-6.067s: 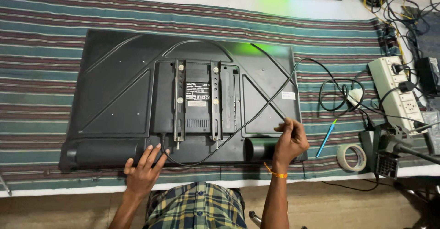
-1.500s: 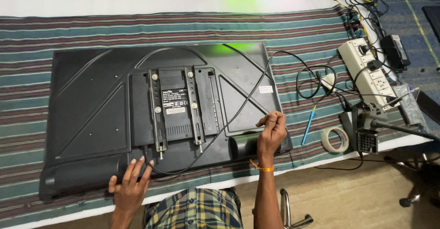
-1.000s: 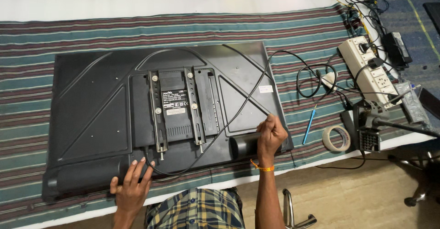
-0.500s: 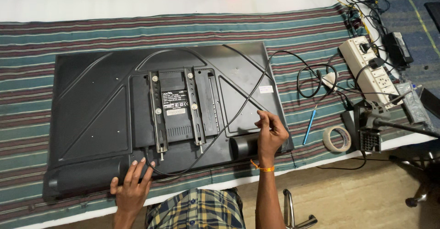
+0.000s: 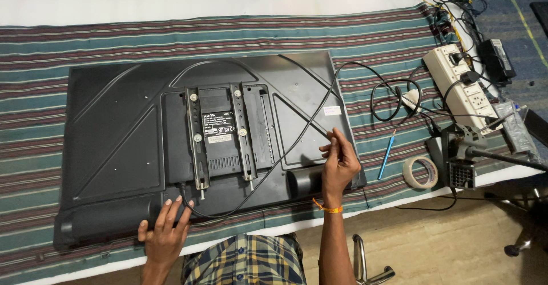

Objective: The person first rummages through a bin of screws and small metal parts, then works at a repair bench on a television lying face-down. They use a long screwdriver to unscrew the back panel, reposition the TV, and handle its power cable and rear components.

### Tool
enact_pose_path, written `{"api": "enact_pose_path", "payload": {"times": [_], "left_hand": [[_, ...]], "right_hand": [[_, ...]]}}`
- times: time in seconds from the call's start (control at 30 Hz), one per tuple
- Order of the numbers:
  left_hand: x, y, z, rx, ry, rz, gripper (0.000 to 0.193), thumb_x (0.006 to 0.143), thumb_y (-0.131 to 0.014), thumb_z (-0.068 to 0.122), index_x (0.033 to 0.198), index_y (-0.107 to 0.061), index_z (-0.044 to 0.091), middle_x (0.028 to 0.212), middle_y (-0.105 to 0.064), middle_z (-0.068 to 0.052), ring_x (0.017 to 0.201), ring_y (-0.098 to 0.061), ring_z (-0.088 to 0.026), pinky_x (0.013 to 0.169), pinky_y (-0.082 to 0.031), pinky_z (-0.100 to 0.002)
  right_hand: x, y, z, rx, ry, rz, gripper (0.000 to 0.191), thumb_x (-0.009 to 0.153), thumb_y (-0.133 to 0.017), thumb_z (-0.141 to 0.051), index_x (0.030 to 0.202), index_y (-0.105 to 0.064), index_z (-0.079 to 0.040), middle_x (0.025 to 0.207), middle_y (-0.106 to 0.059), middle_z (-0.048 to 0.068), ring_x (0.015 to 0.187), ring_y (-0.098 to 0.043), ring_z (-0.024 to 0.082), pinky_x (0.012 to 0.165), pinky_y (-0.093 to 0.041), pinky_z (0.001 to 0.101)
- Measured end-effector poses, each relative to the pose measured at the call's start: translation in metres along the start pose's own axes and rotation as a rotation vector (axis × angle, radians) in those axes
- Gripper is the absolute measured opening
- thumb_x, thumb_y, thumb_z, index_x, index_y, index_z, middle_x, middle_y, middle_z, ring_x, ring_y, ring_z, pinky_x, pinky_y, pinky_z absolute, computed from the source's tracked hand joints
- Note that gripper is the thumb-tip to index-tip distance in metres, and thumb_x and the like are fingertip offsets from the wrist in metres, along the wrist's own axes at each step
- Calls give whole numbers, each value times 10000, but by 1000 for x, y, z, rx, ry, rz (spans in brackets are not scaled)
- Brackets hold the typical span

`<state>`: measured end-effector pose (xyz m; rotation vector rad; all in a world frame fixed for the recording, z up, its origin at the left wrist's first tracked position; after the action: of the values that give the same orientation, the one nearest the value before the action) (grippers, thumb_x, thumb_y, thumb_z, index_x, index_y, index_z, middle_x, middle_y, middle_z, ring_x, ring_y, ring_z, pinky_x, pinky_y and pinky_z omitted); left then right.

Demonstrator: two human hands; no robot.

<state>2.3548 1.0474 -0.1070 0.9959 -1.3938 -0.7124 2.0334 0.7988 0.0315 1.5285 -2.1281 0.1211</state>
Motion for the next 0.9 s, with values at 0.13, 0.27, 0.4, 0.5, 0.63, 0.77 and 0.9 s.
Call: {"api": "enact_pose_path", "payload": {"times": [0.13, 0.27, 0.4, 0.5, 0.63, 0.77, 0.9], "left_hand": [[0, 1, 0, 4, -5, 18, 494, 864, -796, 396, 1315, -603, 458, 1386, -618, 131, 1365, -467, -133, 1264, 72, -460], [1, 1, 0, 29, -6, 38, 495, 865, -805, 419, 1315, -602, 465, 1383, -622, 140, 1369, -466, -129, 1270, 70, -456], [1, 0, 2, 30, -1, 42, 511, 851, -812, 434, 1316, -602, 464, 1385, -628, 148, 1370, -465, -127, 1274, 67, -457], [0, 0, 3, 39, -6, 43, 513, 855, -814, 436, 1322, -605, 465, 1377, -627, 137, 1367, -465, -133, 1268, 67, -461], [0, 0, 1, 17, -6, 42, 511, 852, -815, 413, 1316, -605, 466, 1386, -622, 136, 1371, -460, -132, 1269, 70, -468], [-1, -2, 0, 7, -3, 12, 521, 845, -811, 418, 1319, -599, 463, 1394, -615, 126, 1371, -459, -145, 1264, 75, -476], [-3, -3, 1, 24, 5, 0, 545, 834, -820, 409, 1324, -592, 473, 1397, -611, 141, 1372, -462, -131, 1268, 83, -467]], "right_hand": [[0, 0, -2, 111, -68, 12, 179, 1053, -584, -103, 1187, -631, 8, 1033, -769, 117, 727, -733, 125, 588, -551, 222], [-4, 2, 2, 188, -47, 4, 135, 1045, -617, -120, 1030, -572, 7, 923, -743, 132, 736, -735, 143, 626, -588, 251], [-10, 5, 12, 149, 11, -12, 210, 1101, -592, -175, 972, -573, -11, 756, -657, 71, 688, -675, 121, 649, -583, 256], [-12, 7, 20, 110, 25, 13, 250, 1112, -580, -216, 950, -578, -25, 681, -611, 35, 624, -613, 94, 594, -509, 238], [-13, 9, 23, 85, 51, 21, 345, 1120, -548, -284, 868, -565, -49, 610, -576, 15, 576, -557, 62, 548, -435, 217], [-16, 11, 25, 27, 47, 24, 474, 1113, -550, -331, 731, -516, -52, 580, -550, 15, 543, -492, 56, 513, -364, 222], [-18, 11, 28, 28, 94, 13, 528, 1111, -571, -338, 683, -524, -31, 587, -532, 19, 543, -469, 64, 513, -345, 236]]}}
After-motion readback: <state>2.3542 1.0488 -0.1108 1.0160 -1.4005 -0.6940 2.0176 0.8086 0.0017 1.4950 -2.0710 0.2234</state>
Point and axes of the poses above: each hand's wrist, its own x-axis towards the middle knuckle, its own y-axis out of the back of the hand, z = x × y, the point moved 3 cm from there along x, towards the middle knuckle
